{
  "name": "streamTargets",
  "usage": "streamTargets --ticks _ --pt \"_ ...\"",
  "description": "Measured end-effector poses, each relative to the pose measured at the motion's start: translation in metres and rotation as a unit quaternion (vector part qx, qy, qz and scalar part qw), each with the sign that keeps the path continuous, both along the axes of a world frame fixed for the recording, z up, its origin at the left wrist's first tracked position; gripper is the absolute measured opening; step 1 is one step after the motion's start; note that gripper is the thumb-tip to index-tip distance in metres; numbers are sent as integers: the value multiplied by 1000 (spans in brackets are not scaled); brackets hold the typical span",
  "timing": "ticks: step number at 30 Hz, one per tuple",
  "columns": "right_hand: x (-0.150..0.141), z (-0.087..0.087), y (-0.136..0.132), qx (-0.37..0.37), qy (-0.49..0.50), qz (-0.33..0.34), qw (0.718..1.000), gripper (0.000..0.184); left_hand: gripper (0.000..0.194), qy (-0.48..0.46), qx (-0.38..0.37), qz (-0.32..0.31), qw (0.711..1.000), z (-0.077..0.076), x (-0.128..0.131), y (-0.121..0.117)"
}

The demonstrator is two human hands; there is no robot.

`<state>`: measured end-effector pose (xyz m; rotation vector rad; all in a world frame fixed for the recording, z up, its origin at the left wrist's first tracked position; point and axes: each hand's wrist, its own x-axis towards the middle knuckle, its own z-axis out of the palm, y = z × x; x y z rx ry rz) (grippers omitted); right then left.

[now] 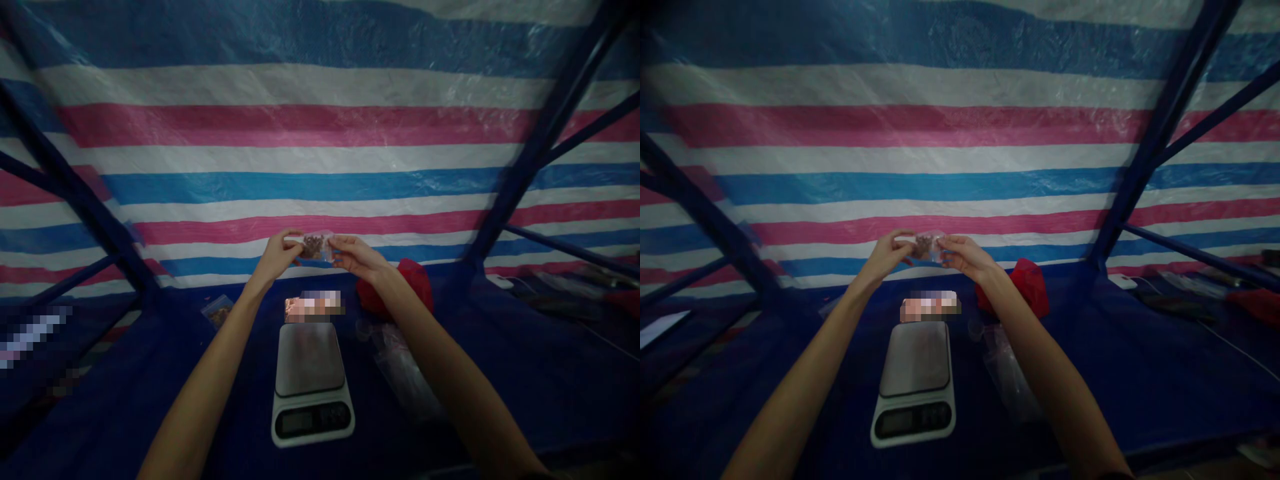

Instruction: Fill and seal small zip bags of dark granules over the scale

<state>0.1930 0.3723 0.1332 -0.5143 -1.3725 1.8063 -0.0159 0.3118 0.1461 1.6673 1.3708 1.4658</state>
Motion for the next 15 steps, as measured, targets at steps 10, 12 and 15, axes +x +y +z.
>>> streamTargets --ticks 10,12,15 --pt "0 -15 2 74 -60 29 995 39 54 98 -61 -229 967 4 18 6" --pt "-8 -17 1 72 -55 41 995 42 54 81 -74 -254 961 3 16 4" --pt "-18 -19 -2 65 -61 47 995 42 51 75 -86 -267 957 0 10 3"
